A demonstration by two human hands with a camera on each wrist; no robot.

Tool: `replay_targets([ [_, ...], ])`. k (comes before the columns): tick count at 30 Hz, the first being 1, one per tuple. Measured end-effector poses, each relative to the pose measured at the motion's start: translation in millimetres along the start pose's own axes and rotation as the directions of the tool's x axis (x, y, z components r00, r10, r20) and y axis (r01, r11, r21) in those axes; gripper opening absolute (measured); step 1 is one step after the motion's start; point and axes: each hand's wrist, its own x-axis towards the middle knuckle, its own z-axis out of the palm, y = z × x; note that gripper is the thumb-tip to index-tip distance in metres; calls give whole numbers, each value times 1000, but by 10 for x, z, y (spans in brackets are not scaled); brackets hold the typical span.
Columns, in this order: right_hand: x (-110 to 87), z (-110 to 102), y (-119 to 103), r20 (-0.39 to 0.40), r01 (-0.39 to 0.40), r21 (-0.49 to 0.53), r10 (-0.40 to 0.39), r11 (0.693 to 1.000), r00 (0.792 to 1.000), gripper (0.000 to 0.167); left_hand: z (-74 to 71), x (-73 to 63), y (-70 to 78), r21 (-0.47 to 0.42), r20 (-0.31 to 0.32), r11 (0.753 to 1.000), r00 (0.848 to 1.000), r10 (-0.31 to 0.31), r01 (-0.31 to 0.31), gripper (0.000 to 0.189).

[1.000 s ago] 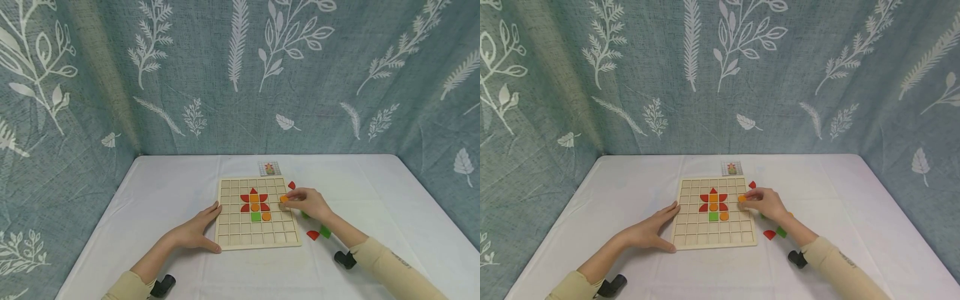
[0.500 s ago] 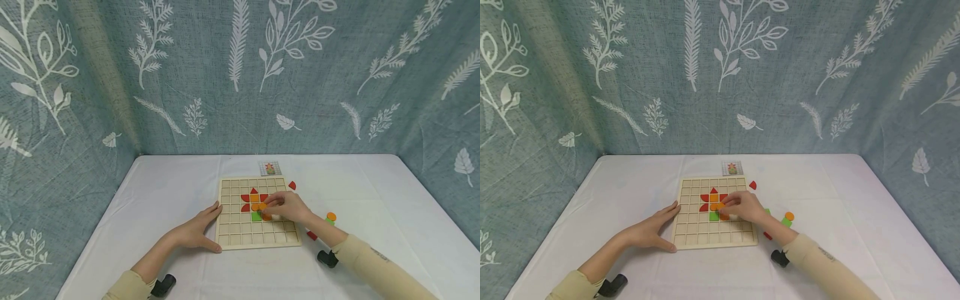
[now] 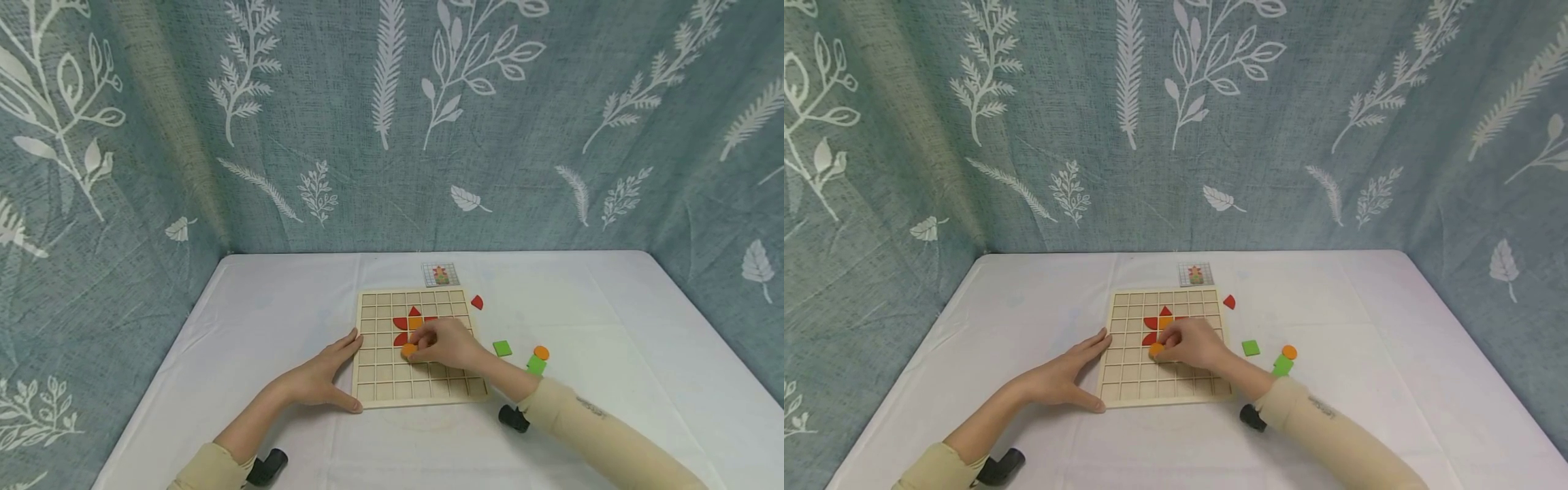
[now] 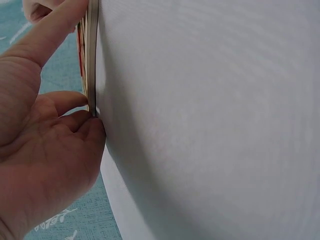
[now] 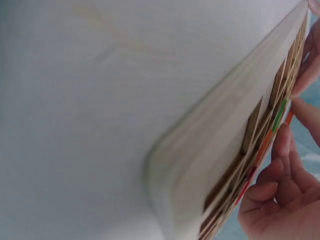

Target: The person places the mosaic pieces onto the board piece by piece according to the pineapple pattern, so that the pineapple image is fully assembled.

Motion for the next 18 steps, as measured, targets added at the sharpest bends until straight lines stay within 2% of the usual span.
replay_targets([
  [5,23,27,-72,5,29,-71,-29,997,1000,21,5,3,-4,-6,-1,1000,1000,0,0,113],
  [18,14,51,-74,8,42,-58,-41,997,999,10,9,9,-18,-5,-1,1000,1000,0,0,113],
])
